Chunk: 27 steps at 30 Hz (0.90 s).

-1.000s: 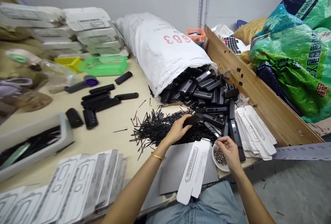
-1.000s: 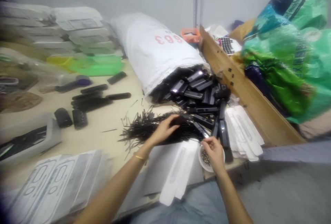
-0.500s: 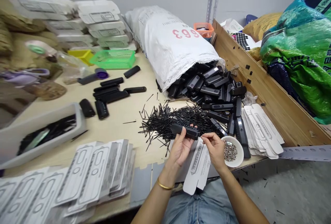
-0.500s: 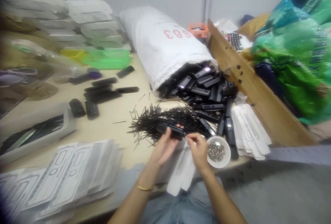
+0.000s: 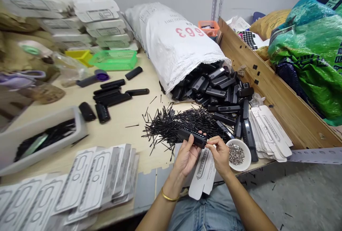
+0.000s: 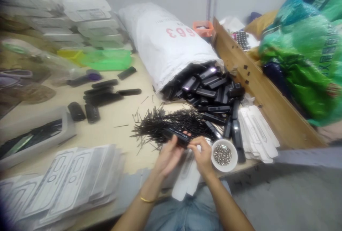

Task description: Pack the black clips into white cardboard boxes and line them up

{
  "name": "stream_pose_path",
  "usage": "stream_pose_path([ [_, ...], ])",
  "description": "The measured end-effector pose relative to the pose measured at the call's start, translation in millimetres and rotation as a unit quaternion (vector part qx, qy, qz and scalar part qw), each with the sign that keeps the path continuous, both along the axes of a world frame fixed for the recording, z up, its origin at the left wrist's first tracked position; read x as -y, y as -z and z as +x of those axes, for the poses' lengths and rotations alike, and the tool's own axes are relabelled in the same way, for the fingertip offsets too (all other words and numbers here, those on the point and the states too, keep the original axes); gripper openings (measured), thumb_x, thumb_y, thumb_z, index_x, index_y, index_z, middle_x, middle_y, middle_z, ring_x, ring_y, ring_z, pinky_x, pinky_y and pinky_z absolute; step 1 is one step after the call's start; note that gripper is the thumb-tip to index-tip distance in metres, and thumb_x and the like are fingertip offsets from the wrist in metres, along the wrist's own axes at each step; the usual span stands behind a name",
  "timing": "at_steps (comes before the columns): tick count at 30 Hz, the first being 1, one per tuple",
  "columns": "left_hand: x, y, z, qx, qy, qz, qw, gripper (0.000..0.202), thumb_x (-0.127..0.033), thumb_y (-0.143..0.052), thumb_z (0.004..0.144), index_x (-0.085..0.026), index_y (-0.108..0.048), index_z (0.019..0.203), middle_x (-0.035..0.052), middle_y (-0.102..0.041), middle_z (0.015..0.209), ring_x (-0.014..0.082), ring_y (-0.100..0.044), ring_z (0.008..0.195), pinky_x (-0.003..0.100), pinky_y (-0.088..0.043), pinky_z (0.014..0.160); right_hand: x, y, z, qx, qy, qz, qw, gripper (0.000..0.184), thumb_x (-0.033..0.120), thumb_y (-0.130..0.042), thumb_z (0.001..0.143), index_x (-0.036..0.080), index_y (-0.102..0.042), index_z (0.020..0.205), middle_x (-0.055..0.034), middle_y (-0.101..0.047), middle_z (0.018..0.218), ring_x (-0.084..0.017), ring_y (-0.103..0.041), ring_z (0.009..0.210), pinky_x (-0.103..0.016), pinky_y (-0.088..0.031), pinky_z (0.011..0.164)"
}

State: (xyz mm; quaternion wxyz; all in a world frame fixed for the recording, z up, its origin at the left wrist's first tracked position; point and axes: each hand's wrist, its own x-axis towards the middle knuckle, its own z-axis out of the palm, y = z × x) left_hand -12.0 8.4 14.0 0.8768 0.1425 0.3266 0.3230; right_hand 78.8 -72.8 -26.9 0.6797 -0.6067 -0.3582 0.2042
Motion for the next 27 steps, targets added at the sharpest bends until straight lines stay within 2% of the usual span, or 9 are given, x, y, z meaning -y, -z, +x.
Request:
stream_pose_path([
  [5,4.3,-25.1,-23.7,-0.013,-0.005,0.163,0.986,0.035,-0.026,-0.066,0.077,-0.022,-0.052,0.109,0.0057,-0.063,0.113,0.0233,-0.058,0.108,0.044,-0.041,0.100,18.5,7.7,25.9,-0.041,-0.012,-0.068,0.997,0.024,0.026,-0.068,0.074,0.021,-0.058,0.095,-0.0011,-0.061,0.085,-0.016,-0.058,0.080,-0.030,-0.045,0.075],
  [7,8.9,-21.2,-36.4,-0.045,-0.014,0.321,0.946,0.039,-0.027,-0.069,0.073,-0.025,-0.054,0.108,0.0047,-0.062,0.114,0.0248,-0.055,0.113,0.046,-0.038,0.102,34.1,2.7,43.0,0.013,0.046,-0.104,0.993,0.018,0.030,-0.065,0.077,0.019,-0.060,0.090,-0.0025,-0.062,0.084,-0.017,-0.058,0.081,-0.031,-0.045,0.076],
  [10,12.9,4.4,-43.2,-0.180,0.103,0.483,0.851,0.025,-0.023,-0.067,0.072,-0.021,-0.061,0.096,0.0065,-0.066,0.104,0.0248,-0.060,0.103,0.044,-0.042,0.097,55.4,-10.8,64.0,0.088,0.116,-0.154,0.977,0.015,0.032,-0.057,0.083,0.019,-0.060,0.088,-0.0035,-0.062,0.083,-0.017,-0.058,0.079,-0.030,-0.044,0.074],
  [12,8.5,21.5,-40.4,-0.284,0.160,0.488,0.810,0.027,-0.026,-0.060,0.077,-0.018,-0.058,0.102,0.0093,-0.067,0.102,0.0246,-0.061,0.099,0.043,-0.045,0.093,62.3,-19.4,69.7,0.168,0.082,-0.184,0.965,0.014,0.030,-0.052,0.086,0.019,-0.060,0.088,-0.0040,-0.062,0.084,-0.017,-0.057,0.079,-0.030,-0.044,0.073],
  [14,-2.5,30.3,-37.0,-0.333,0.155,0.471,0.802,0.038,-0.031,-0.058,0.079,-0.017,-0.049,0.113,0.0116,-0.065,0.107,0.0243,-0.061,0.101,0.041,-0.045,0.092,61.0,-23.8,68.1,0.270,0.003,-0.222,0.937,0.013,0.027,-0.051,0.087,0.019,-0.061,0.088,-0.0050,-0.063,0.086,-0.019,-0.056,0.081,-0.031,-0.043,0.075],
  [17,-25.0,33.7,-37.9,-0.388,0.127,0.458,0.789,0.053,-0.038,-0.057,0.080,-0.017,-0.038,0.125,0.0138,-0.060,0.116,0.0238,-0.059,0.103,0.041,-0.046,0.090,46.1,-18.9,57.1,0.402,-0.083,-0.320,0.854,0.011,0.026,-0.061,0.081,0.018,-0.061,0.090,-0.0071,-0.063,0.089,-0.024,-0.053,0.089,-0.037,-0.039,0.083],
  [21,-42.8,42.3,-44.9,-0.528,0.065,0.507,0.678,0.072,-0.041,-0.059,0.078,-0.013,-0.028,0.137,0.0201,-0.050,0.123,0.0303,-0.051,0.112,0.050,-0.042,0.092,18.5,-0.2,46.9,0.478,-0.109,-0.434,0.756,0.032,0.028,-0.076,0.066,0.014,-0.060,0.090,-0.0110,-0.060,0.091,-0.027,-0.050,0.092,-0.043,-0.032,0.091],
  [24,-33.7,49.0,-46.8,-0.538,0.050,0.594,0.597,0.063,-0.039,-0.060,0.077,-0.013,-0.041,0.131,0.0183,-0.048,0.123,0.0316,-0.044,0.117,0.052,-0.036,0.097,4.8,7.4,52.4,0.447,-0.133,-0.464,0.753,0.036,0.026,-0.078,0.063,0.012,-0.058,0.090,-0.0123,-0.059,0.092,-0.028,-0.050,0.092,-0.042,-0.032,0.087],
  [27,-12.0,48.4,-43.6,-0.445,0.165,0.609,0.636,0.042,-0.035,-0.060,0.077,-0.017,-0.056,0.115,0.0110,-0.057,0.105,0.0254,-0.053,0.100,0.045,-0.043,0.090,-0.9,3.6,64.4,0.383,-0.179,-0.469,0.775,0.023,0.021,-0.076,0.065,0.014,-0.057,0.077,-0.0078,-0.060,0.085,-0.025,-0.051,0.090,-0.037,-0.032,0.083],
])
